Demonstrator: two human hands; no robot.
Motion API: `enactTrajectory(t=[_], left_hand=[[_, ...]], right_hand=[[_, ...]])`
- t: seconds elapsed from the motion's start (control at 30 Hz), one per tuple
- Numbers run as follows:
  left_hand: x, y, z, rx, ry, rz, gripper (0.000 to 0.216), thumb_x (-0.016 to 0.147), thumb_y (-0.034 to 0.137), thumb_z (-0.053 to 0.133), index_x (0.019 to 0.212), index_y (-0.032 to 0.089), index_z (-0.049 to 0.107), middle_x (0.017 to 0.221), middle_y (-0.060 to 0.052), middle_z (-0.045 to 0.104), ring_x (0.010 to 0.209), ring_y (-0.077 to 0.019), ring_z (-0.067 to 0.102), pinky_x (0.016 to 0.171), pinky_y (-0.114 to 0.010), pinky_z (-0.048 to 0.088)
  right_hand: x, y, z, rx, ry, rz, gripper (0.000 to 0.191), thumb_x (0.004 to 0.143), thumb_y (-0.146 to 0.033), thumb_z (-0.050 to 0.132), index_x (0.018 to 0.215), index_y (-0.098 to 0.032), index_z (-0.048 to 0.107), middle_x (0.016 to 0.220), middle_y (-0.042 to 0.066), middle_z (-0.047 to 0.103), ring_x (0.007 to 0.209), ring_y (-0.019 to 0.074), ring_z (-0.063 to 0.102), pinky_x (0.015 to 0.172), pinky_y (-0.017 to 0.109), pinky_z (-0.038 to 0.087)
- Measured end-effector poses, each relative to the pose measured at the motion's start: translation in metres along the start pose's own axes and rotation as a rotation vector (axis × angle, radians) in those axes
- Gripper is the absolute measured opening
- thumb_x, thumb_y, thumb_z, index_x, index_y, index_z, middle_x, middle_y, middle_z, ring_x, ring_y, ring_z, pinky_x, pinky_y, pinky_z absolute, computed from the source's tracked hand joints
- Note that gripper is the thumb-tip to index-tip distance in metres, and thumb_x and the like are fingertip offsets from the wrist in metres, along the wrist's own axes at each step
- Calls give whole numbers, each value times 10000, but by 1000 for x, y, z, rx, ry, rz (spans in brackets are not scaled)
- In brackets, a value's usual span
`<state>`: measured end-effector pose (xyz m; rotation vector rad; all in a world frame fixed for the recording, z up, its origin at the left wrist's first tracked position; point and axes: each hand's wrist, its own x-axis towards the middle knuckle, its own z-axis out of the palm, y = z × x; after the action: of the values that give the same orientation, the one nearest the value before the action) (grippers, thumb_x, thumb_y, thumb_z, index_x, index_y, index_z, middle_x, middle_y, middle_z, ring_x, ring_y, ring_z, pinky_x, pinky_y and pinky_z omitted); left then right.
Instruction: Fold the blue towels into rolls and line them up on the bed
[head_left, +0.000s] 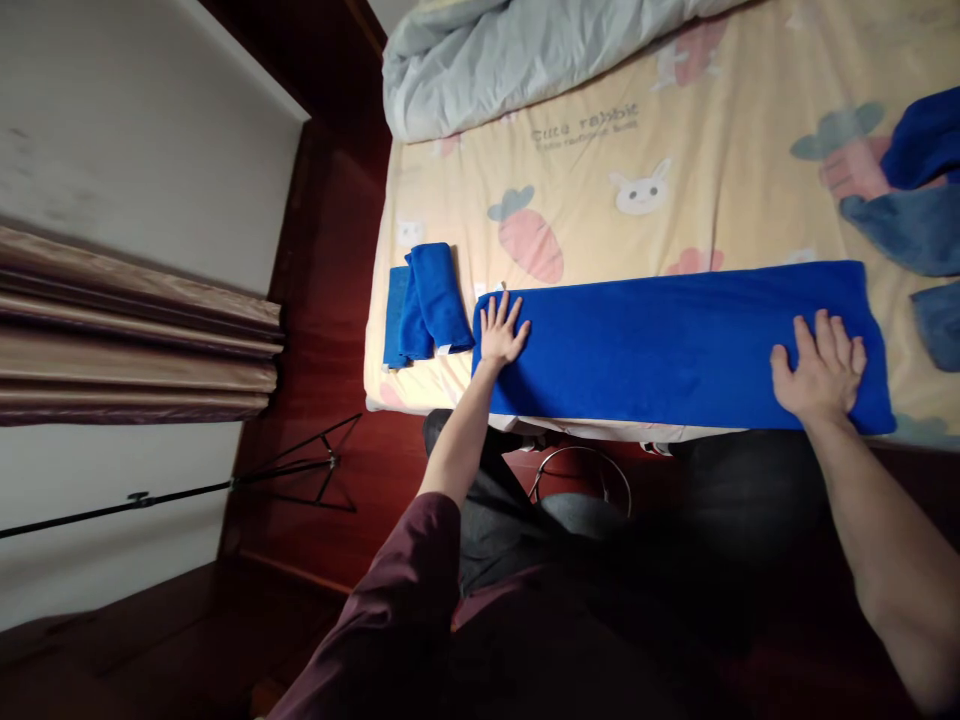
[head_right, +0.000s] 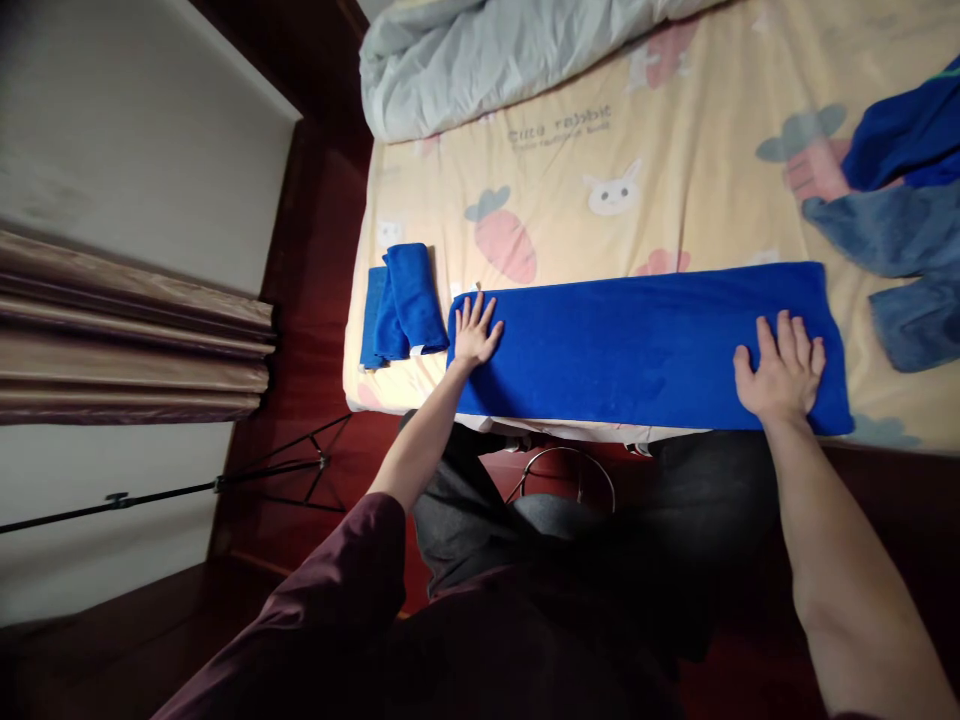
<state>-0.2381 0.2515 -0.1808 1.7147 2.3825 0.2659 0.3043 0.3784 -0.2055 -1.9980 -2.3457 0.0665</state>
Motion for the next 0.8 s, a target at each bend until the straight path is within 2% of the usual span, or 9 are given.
enactTrajectory(t=[0.13,0.23,0.33,0.43,0.53,0.6,0.63,0.7,0.8], left_hand=[[7,-29,-9,-5,-3,-75,746,1109,560,385,1754,191,315,1851,-68,140,1735,-293,48,1409,-553,68],[9,-39,-14,-5,-17,-88,775,1109,547,365,1747,112,291,1847,-128,125,1735,-250,52,1410,-488,90],[1,-38,-14,10,15,-68,769,1101,496,331,1723,43,308,1836,-174,141,1733,-265,42,1406,-516,63],[-17,-29,-10,3,57,-23,757,1083,467,307,1694,23,369,1816,-184,218,1730,-287,75,1402,-560,55],[-33,-19,-3,-49,73,-1,758,1069,470,316,1677,26,411,1793,-187,280,1718,-282,166,1405,-537,107],[-39,-14,0,-72,99,-25,756,1063,471,323,1670,33,429,1786,-180,300,1710,-274,207,1404,-511,135],[-40,-13,1,-75,115,-36,754,1060,476,324,1665,41,442,1784,-170,311,1706,-268,221,1403,-498,142],[-40,-12,2,-72,137,-50,761,1052,494,307,1656,59,466,1778,-141,339,1698,-251,248,1400,-474,154],[-38,-13,5,-65,156,-69,821,1029,549,224,1646,77,491,1770,-103,368,1689,-216,273,1396,-434,160]], right_hand=[[-2,-5,-8,-11,-16,10,710,1081,-391,285,1765,-206,317,1846,46,162,1722,157,102,1329,540,235],[-6,-10,-15,58,7,-23,705,1101,-411,253,1767,-191,325,1840,75,176,1726,193,106,1347,553,226],[-9,-13,-22,77,-13,-34,706,1102,-399,254,1764,-166,335,1838,90,178,1728,234,125,1384,525,163],[-5,-17,-31,32,-100,27,705,1085,-362,325,1751,-130,350,1838,90,179,1721,248,161,1409,473,95],[1,-40,-44,51,-145,118,691,1077,-321,362,1727,-87,378,1833,129,189,1721,280,150,1413,512,72],[3,-80,-51,76,-71,164,675,1098,-331,319,1706,-47,391,1841,156,119,1727,328,97,1407,571,42],[3,-110,-52,102,-52,112,679,1111,-358,289,1712,-55,374,1846,134,82,1730,332,73,1407,581,34],[-3,-185,-49,154,-77,-70,694,1104,-433,276,1723,-130,359,1841,5,101,1730,322,72,1416,573,37],[-23,-313,-32,192,-68,-318,664,1071,-478,181,1698,-403,388,1732,-254,231,1733,192,55,1431,484,17]])
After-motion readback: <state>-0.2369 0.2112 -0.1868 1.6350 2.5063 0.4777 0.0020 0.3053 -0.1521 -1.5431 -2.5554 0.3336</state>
